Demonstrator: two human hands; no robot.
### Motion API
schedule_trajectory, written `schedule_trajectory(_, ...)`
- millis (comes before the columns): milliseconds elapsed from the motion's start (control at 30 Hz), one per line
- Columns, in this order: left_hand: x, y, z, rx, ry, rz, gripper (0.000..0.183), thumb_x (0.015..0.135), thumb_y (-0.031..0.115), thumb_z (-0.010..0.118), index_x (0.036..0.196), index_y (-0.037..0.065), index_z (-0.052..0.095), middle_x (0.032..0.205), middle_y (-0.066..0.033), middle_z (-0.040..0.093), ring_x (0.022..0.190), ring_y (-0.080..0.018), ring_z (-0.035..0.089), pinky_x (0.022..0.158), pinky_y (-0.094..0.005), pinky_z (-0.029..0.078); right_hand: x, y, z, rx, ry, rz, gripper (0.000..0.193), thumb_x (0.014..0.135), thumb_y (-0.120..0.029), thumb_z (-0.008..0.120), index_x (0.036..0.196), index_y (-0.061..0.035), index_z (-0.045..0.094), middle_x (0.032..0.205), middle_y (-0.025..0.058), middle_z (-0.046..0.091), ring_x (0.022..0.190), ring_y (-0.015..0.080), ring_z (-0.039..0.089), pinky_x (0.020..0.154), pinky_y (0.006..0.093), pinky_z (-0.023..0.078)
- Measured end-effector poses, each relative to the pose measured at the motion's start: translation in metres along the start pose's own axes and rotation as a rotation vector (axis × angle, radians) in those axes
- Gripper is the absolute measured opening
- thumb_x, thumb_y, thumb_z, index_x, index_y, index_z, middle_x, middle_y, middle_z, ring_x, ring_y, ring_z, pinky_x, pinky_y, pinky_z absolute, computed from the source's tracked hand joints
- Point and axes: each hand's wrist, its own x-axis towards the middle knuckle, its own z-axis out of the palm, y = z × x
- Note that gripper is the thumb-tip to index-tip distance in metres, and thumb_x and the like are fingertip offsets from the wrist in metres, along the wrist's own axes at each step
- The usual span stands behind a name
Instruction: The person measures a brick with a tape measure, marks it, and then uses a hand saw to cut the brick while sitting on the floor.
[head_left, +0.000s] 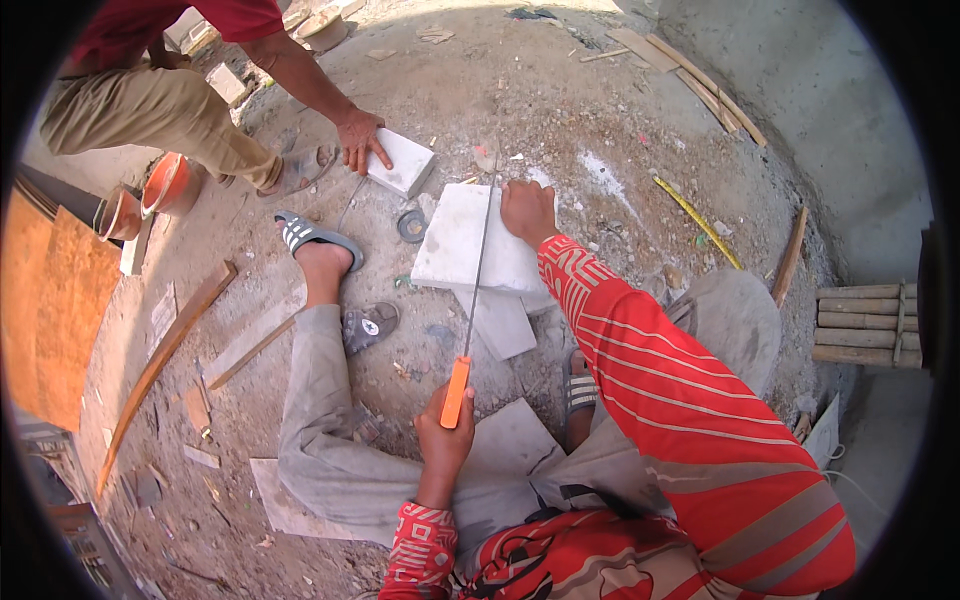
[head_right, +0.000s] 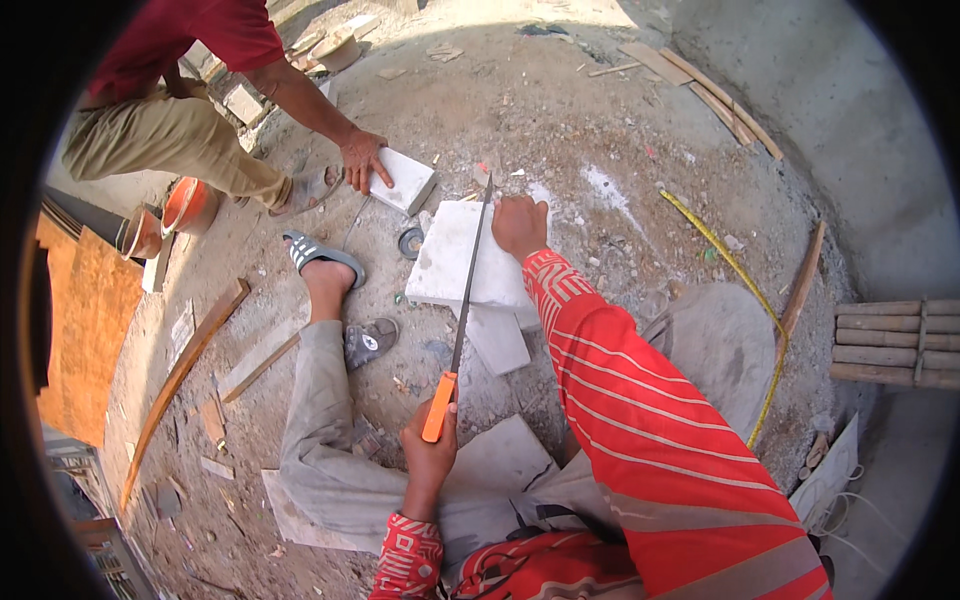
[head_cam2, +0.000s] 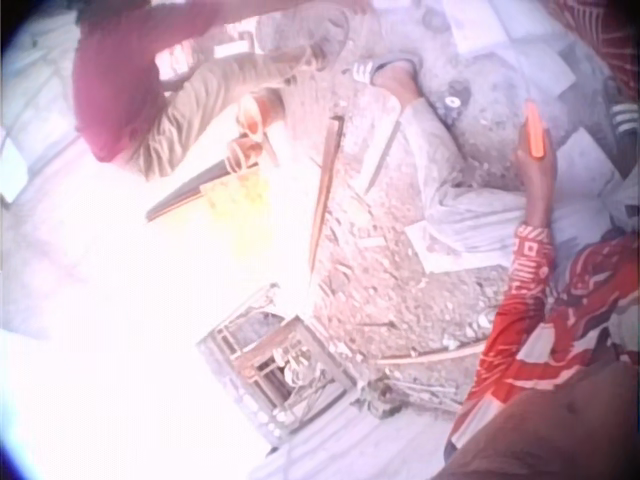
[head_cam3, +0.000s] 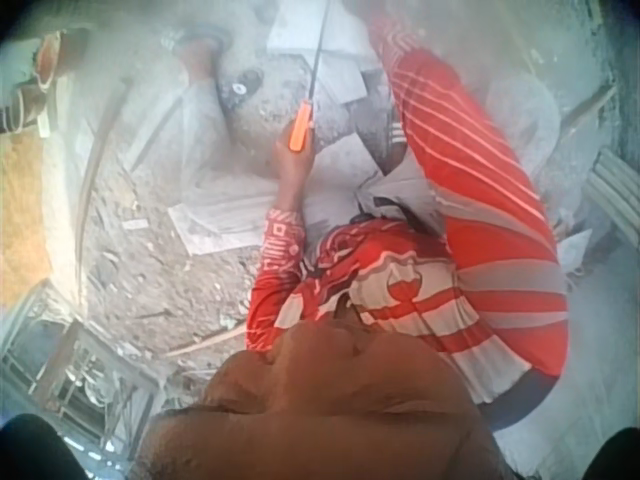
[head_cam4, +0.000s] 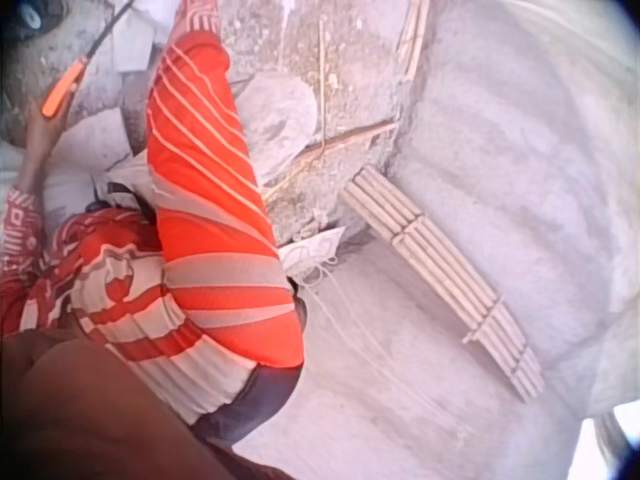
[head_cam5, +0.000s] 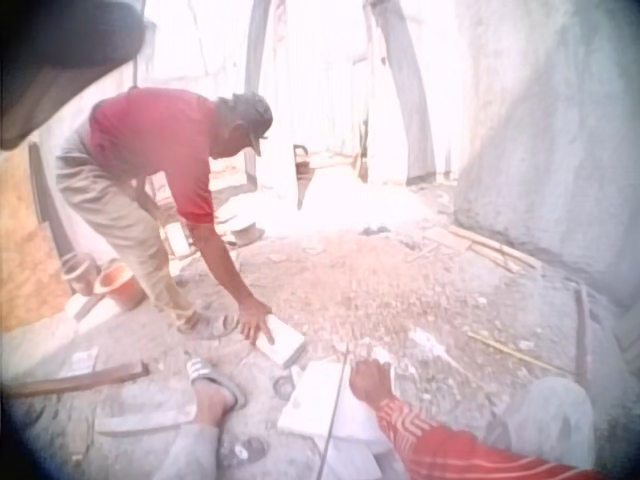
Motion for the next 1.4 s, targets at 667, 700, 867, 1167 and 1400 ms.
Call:
schedule_trajectory(667, -0.001, 0.001, -0.001, 0.006, 0.014, -0.012, 0.022, 0.097, 0.014, 0.07, 0.11, -0.003, 0.071, 0.084, -0.0169, 0.071, 0.071, -0.0204, 0.069, 0.068, -0.0341, 0.054, 0.001, -0.005, -0.002, -0.027, -0.064, 0.042, 0.04, 0.104, -0.031, 0.043, 0.098, -0.0045, 0.072, 0.102, 0.0141, 0.073, 0.1, 0.0346, 0.064, 0.093, 0.0522, 0.041)
schedule_trajectory(700, -0.001, 0.001, -0.001, 0.007, 0.012, -0.012, 0.022, 0.097, 0.014, 0.07, 0.11, -0.003, 0.071, 0.084, -0.0169, 0.071, 0.071, -0.0204, 0.069, 0.068, -0.0341, 0.054, 0.001, -0.005, -0.002, -0.027, -0.064, 0.044, 0.04, 0.104, -0.031, 0.043, 0.098, -0.0045, 0.072, 0.102, 0.0141, 0.073, 0.1, 0.0346, 0.064, 0.093, 0.0522, 0.041)
schedule_trajectory(867, -0.002, 0.0, -0.002, 0.012, -0.046, -0.086, 0.024, 0.097, 0.018, 0.07, 0.112, 0.001, 0.071, 0.088, -0.0178, 0.073, 0.076, -0.029, 0.075, 0.068, -0.0369, 0.056, 0.001, 0.001, 0.0, -0.051, -0.019, 0.037, 0.037, 0.103, -0.031, 0.046, 0.094, -0.0082, 0.074, 0.095, 0.0101, 0.074, 0.099, 0.0293, 0.065, 0.089, 0.0499, 0.039)
schedule_trajectory(1167, 0.014, 0.001, -0.008, 0.093, -0.056, -0.085, 0.021, 0.097, 0.02, 0.07, 0.104, 0.001, 0.072, 0.071, -0.0127, 0.068, 0.063, -0.0195, 0.068, 0.062, -0.0335, 0.053, 0.004, -0.002, -0.004, -0.032, -0.103, 0.01, 0.04, 0.105, -0.031, 0.041, 0.099, -0.0061, 0.072, 0.098, 0.0133, 0.074, 0.098, 0.0326, 0.066, 0.091, 0.0551, 0.04)
schedule_trajectory(1400, 0.029, 0.003, 0.017, 0.071, 0.018, 0.077, 0.022, 0.098, 0.022, 0.068, 0.099, 0.0, 0.071, 0.068, -0.0141, 0.064, 0.057, -0.0194, 0.061, 0.057, -0.0354, 0.049, 0.003, 0.002, -0.009, 0.012, -0.144, 0.025, 0.039, 0.105, -0.031, 0.042, 0.099, -0.0055, 0.071, 0.097, 0.013, 0.074, 0.102, 0.0323, 0.065, 0.091, 0.0548, 0.04)
